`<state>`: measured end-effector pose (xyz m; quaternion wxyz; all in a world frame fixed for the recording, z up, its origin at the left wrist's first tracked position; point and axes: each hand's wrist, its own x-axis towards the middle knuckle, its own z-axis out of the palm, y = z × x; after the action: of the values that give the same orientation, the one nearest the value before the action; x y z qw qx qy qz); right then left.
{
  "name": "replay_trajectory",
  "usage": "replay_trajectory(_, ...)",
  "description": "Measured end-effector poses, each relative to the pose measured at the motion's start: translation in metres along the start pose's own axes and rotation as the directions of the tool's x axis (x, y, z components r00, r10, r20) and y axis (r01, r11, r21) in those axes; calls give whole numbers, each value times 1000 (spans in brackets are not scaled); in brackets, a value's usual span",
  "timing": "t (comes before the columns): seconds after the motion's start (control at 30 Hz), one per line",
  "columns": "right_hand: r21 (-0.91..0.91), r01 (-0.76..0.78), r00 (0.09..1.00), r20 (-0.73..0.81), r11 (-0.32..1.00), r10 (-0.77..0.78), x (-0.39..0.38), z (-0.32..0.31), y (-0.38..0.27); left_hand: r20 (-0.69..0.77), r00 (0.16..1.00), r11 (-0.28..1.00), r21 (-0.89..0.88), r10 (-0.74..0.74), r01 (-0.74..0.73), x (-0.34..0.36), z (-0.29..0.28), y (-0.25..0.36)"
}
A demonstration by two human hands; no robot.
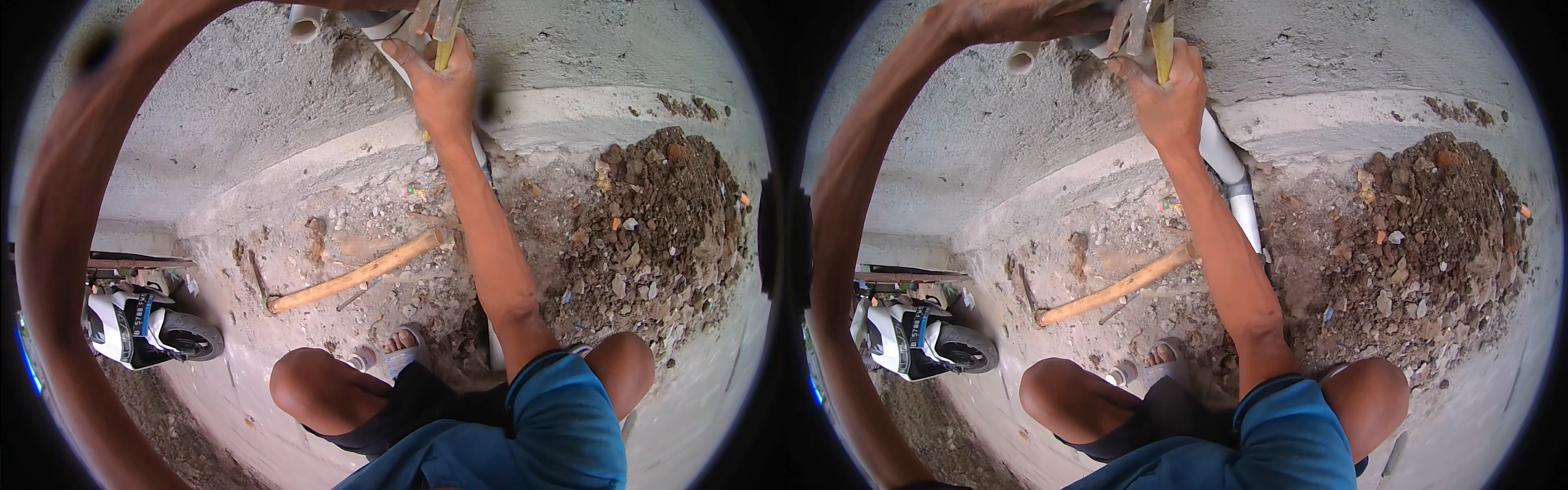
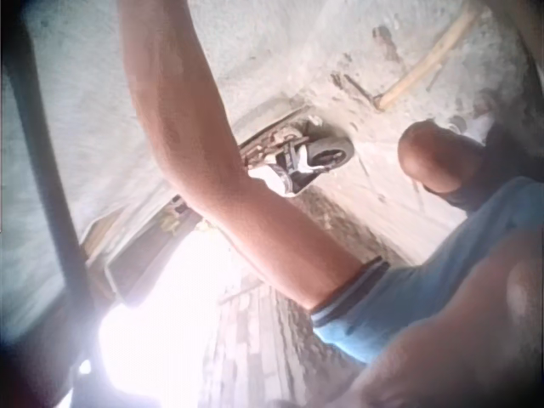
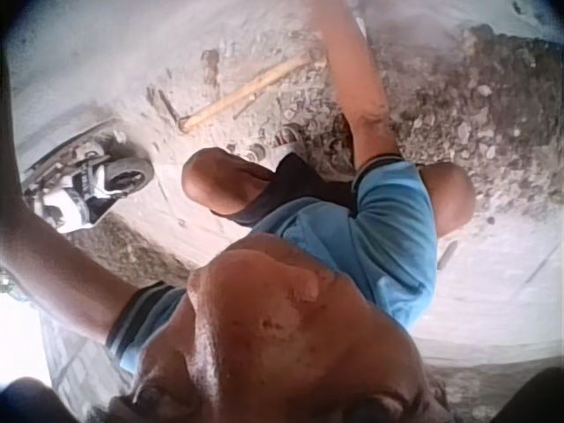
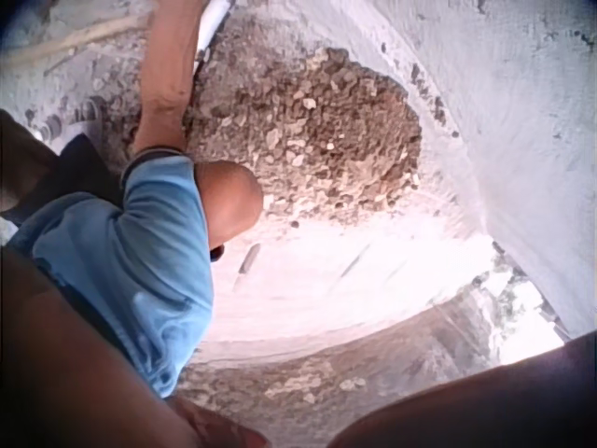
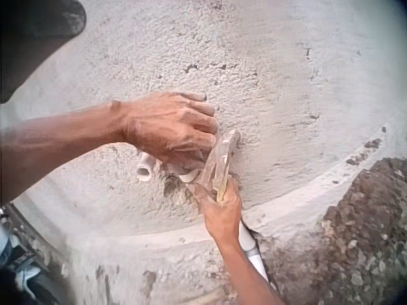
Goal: The person repairs a section of PVC pipe by wrapping wire around a fitting and using a hammer to secure it against a concrete wall.
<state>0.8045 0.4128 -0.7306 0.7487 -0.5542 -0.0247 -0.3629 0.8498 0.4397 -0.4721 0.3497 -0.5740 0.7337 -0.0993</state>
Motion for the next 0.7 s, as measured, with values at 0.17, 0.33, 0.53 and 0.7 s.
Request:
replay_trajectory(0.17,8,-77,997,13,997,77,-2,-4,16,-13,998,985,167,54,-51,-1,27,-7)
replay_trajectory(0.33,-179,215,975,-17,960,-222,-2,-11,27,-78,997,982,183,-27,41,-8,45,-7)
replay_trajectory(0.53,234,-11,999,48,972,-1,-89,-45,36,-126,987,987,109,-102,116,-12,39,-10)
replay_trajectory(0.7,-66,169,947,289,983,-143,-117,-23,44,-136,985,966,222,-104,133,-17,54,-7)
